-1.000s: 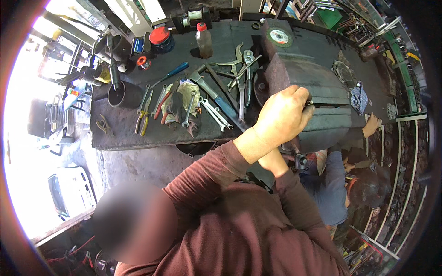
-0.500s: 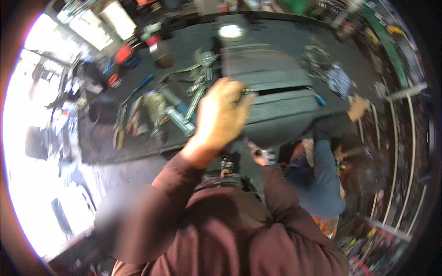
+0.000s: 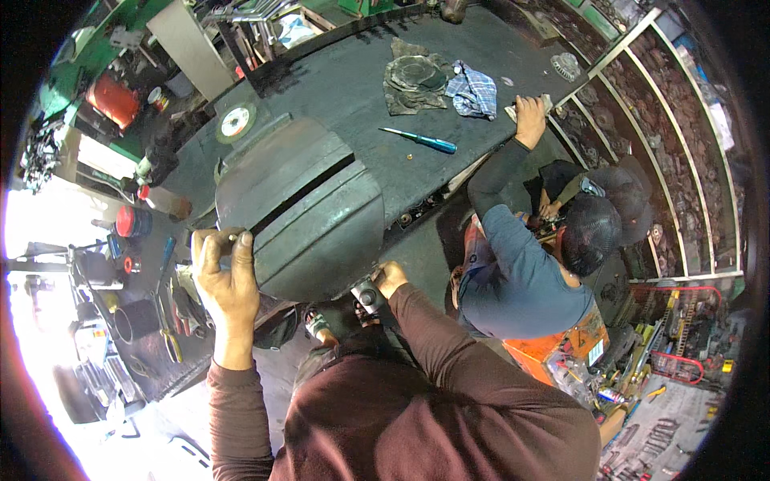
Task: The person selects wrenches and a screwdriver from a workbench, then walks to a vehicle with an open hood. They use the screwdriver and wrench to loosen and remove a bolt from the engine area, then reinsert and tighten the bolt before placing the tools on the vehicle's surface.
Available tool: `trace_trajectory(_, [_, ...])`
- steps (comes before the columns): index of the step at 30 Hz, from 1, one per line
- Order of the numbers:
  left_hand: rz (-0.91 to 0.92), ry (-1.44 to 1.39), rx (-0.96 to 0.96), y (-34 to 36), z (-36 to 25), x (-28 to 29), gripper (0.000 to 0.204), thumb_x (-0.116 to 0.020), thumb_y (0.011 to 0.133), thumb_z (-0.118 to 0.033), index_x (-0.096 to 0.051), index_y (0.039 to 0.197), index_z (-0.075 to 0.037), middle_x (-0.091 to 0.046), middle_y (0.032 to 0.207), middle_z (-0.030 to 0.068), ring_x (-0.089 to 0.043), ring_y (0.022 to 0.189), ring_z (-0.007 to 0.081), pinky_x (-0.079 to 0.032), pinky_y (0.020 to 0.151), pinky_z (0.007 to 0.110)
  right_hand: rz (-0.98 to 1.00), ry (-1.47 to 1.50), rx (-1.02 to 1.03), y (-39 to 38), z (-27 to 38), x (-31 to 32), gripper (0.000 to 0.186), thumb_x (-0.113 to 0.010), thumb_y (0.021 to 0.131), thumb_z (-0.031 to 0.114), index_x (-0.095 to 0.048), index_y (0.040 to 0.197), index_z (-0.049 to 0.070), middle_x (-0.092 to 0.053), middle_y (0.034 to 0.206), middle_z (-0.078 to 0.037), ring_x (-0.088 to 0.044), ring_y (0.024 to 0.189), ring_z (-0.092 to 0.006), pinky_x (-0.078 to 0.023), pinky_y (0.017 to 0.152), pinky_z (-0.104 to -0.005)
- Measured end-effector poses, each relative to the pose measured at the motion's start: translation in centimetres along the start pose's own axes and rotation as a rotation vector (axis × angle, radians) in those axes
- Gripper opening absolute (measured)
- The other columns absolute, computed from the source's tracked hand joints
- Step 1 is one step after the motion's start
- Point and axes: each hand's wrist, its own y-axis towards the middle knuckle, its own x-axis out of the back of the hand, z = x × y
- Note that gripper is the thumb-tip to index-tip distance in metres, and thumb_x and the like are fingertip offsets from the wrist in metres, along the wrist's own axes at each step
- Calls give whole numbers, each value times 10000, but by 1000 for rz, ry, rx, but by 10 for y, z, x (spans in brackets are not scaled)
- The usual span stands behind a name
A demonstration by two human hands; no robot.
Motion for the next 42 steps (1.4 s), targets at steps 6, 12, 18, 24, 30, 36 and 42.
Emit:
trace_trajectory(6, [-42,105,5,-13,20,14,140,-762,952,-143,-709,991,-19,-598,926,95,-602,845,232,-488,787,348,-97,-43,283,-75,2,-60,75,-554,932,140,-568,894,78,-556,780,-104,-561,686,-279,-504,664,-457])
trace_trajectory(12, [-31,65,-21,-5,12,3,127,-746,970,-140,-709,986,-20,-601,944,85,-626,851,207,-509,787,328,-83,-55,711,-118,84,-65,62,-620,962,119,-594,953,64,-567,782,-82,-578,666,-272,-491,601,-452])
trace_trajectory(18, [-31,49,-12,-6,13,2,117,-734,980,-132,-699,985,-21,-598,956,84,-628,901,209,-509,828,331,-11,-97,933,-154,99,-68,40,-641,958,98,-605,958,79,-596,769,-57,-604,641,-246,-513,551,-444])
trace_trajectory(24, [-34,41,13,-8,11,2,100,-746,949,-108,-702,981,-25,-605,954,96,-618,888,225,-504,824,339,97,-256,1284,-241,108,-115,141,-648,988,65,-533,1044,124,-567,773,-36,-574,591,-190,-521,524,-363])
trace_trajectory(30, [-23,65,-55,-2,5,10,138,-791,890,-128,-706,945,-36,-598,900,143,-613,836,319,-499,773,398,1077,-631,1304,-394,28,-177,246,-663,1034,185,-553,1208,51,-619,848,-119,-629,755,-231,-567,693,-396])
trace_trajectory(36, [224,-53,-59,15,22,26,251,-798,891,-233,-735,974,-5,-638,922,168,-652,855,344,-522,790,405,1531,-1588,871,-423,-96,-208,350,-769,929,192,-650,1220,38,-713,1051,-157,-712,973,-368,-559,884,-439])
trace_trajectory(42, [294,-109,-121,30,28,32,295,-812,852,-266,-759,970,-1,-700,927,185,-701,897,386,-554,805,432,1472,-2169,933,-295,-226,-180,382,-642,930,115,-626,1309,71,-712,1135,-183,-702,1065,-395,-562,904,-492])
